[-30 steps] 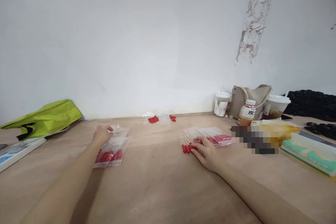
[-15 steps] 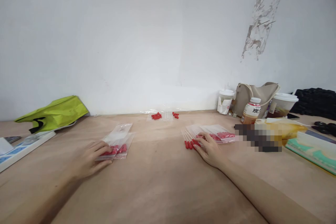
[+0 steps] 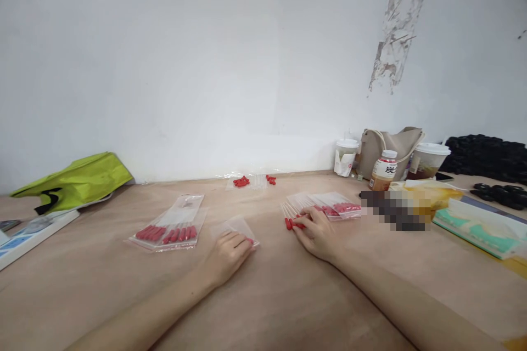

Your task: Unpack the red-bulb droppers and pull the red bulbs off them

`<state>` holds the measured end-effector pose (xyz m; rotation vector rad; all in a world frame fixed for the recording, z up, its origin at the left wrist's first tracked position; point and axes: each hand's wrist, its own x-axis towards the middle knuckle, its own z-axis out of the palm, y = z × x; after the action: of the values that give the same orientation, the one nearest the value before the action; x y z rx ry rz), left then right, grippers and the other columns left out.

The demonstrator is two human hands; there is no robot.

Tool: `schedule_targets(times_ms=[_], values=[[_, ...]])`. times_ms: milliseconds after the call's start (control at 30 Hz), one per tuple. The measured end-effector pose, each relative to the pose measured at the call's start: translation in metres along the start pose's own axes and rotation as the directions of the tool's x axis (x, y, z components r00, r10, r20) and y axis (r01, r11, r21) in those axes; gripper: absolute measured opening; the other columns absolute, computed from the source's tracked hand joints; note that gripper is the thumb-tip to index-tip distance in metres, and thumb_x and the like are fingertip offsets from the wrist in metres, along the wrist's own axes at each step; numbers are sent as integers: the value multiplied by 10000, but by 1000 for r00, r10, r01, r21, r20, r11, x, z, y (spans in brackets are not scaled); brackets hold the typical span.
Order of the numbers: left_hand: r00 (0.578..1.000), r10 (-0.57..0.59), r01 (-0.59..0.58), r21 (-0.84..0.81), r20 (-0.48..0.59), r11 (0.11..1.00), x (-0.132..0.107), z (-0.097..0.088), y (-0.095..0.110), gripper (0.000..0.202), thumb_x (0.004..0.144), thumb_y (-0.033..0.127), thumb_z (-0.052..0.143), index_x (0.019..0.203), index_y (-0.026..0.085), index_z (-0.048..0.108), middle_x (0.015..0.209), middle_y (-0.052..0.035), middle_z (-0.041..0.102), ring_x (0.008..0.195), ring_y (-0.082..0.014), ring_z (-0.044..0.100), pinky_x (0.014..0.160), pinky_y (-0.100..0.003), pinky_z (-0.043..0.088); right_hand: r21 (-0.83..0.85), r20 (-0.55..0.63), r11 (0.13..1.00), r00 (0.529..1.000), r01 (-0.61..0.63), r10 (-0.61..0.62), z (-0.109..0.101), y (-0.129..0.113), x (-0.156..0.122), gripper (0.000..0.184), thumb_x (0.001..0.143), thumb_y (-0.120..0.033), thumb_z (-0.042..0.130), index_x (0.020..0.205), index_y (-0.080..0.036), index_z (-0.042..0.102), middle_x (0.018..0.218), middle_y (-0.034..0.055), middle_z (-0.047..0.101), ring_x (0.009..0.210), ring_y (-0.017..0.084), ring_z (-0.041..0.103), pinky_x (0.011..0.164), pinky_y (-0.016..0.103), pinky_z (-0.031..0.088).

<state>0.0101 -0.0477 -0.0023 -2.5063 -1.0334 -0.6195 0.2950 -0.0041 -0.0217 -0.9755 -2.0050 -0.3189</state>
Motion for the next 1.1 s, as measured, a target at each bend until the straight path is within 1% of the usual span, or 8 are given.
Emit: schedule_targets(times_ms=[100,200,267,400,500,600,833,1100], values=[[1000,-7,8,-96,10,995,26,16,7,275,880,285,390,764,196,622,734,-49,638,711,-162,574,683,-295,412,37,80,998,995,50,-53,1,-13,1,137,773,-237,514,871,-200,603,929,72,534,823,175,506,716,313,399],[998,-66,62,-212,-11,975,38,21,9,225,858,291,434,781,192,620,758,-50,629,722,-163,556,689,-299,414,46,144,990,980,132,-137,3,-23,4,167,748,-272,557,895,-203,596,908,61,550,844,177,505,742,321,374],[994,-108,97,-283,-21,954,36,18,10,177,835,298,472,841,195,616,803,-53,613,762,-166,543,706,-298,418,38,172,984,969,172,-176,6,-29,9,177,744,-292,571,896,-207,597,857,47,564,819,171,505,745,322,356],[990,-138,121,-358,-22,926,16,7,4,162,823,281,484,865,191,611,825,-54,580,783,-160,529,702,-280,428,30,204,974,952,225,-226,18,-39,20,173,745,-307,580,888,-211,603,786,26,573,763,152,499,703,294,329],[990,-142,130,-380,-3,916,3,1,-2,176,836,261,466,858,190,626,816,-48,577,764,-146,529,695,-267,428,34,194,960,941,277,-278,31,-46,25,114,754,-283,581,844,-223,616,761,13,575,739,139,487,679,284,306],[988,-153,148,-379,16,914,1,0,-4,215,851,255,438,846,192,644,790,-44,575,752,-144,527,692,-269,423,45,173,949,934,311,-314,39,-50,25,68,778,-218,560,755,-224,624,724,-1,579,715,124,470,676,283,291],[941,-323,337,-406,105,849,13,7,2,219,817,293,489,691,190,635,686,-22,551,706,-149,518,664,-277,404,44,122,968,960,246,-250,33,-47,20,53,779,-228,560,787,-207,608,757,14,572,742,134,467,668,278,303],[896,-430,427,-470,107,773,16,13,6,182,742,307,585,611,183,607,642,-7,545,669,-146,512,628,-273,397,145,76,938,942,315,-327,36,-51,21,136,762,-160,546,770,-251,648,816,20,565,786,146,461,687,279,330]])
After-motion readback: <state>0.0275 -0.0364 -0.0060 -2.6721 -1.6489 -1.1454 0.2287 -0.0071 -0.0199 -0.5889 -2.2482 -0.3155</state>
